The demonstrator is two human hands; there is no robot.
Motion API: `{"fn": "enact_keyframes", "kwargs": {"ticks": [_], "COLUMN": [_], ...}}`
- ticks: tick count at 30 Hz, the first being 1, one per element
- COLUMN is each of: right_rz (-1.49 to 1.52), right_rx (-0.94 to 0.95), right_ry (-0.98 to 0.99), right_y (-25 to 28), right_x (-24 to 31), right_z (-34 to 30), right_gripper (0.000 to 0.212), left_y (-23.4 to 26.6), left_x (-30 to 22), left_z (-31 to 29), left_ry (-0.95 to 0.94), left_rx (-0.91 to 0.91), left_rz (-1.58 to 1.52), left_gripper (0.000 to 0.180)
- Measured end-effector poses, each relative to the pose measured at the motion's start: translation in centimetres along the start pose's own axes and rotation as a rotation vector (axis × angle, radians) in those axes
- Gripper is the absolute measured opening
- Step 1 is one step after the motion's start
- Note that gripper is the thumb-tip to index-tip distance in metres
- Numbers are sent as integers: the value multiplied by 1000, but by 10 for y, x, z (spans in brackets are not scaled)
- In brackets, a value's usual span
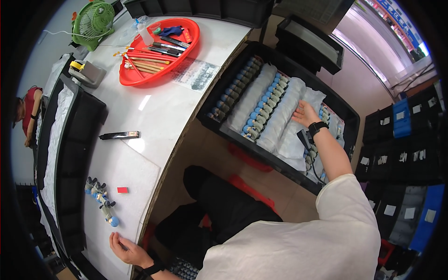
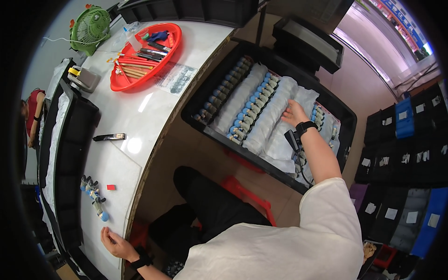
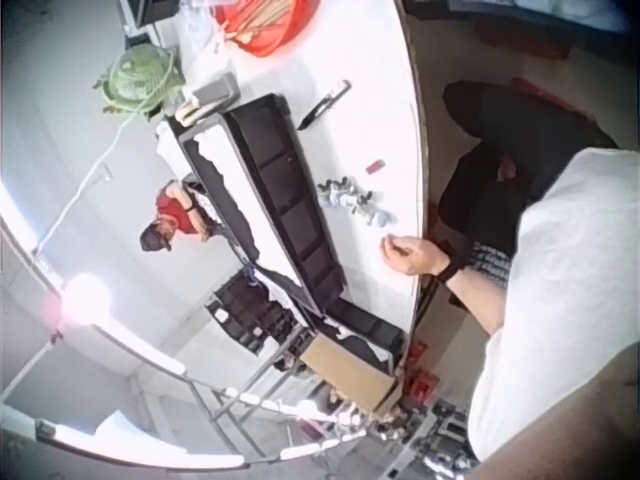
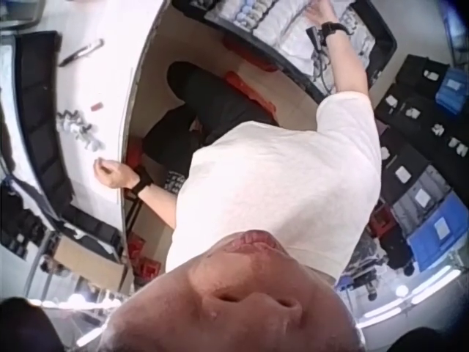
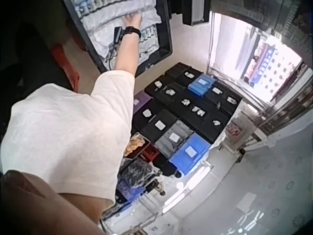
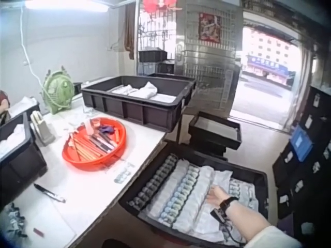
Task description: Inspecting small blue and white character figurines and placing them into organized sorting trays.
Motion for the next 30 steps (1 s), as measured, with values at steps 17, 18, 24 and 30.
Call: {"fn": "enact_keyframes", "kwargs": {"ticks": [17, 18, 24, 30], "right_rz": [-1642, -1630, -1570, -681], "right_rx": [279, 246, -31, 422], "right_ry": [889, 866, 1144, 1150], "right_y": [13, 8, 25, -136], "right_x": [-42, -47, -48, 27], "right_z": [-79, -92, -84, -205], "right_gripper": [70, 70, 57, 22], "left_y": [9, 10, -1, 8], "left_x": [5, 5, -8, -7], "left_z": [3, 3, 8, 5], "left_ry": [-29, -6, 11, 38], "left_rx": [-43, -30, -47, -121], "left_rz": [3, -14, -49, -58], "left_gripper": [16, 16, 19, 14]}}
Point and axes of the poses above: each hand's wrist, its own z-axis towards the middle knuckle, its own y-axis out of the back of the hand, x = y × z, the point moved 1 cm from there along z, towards the middle knuckle, and after that the axes turned 12 degrees about -z, right-handed, at the moved point
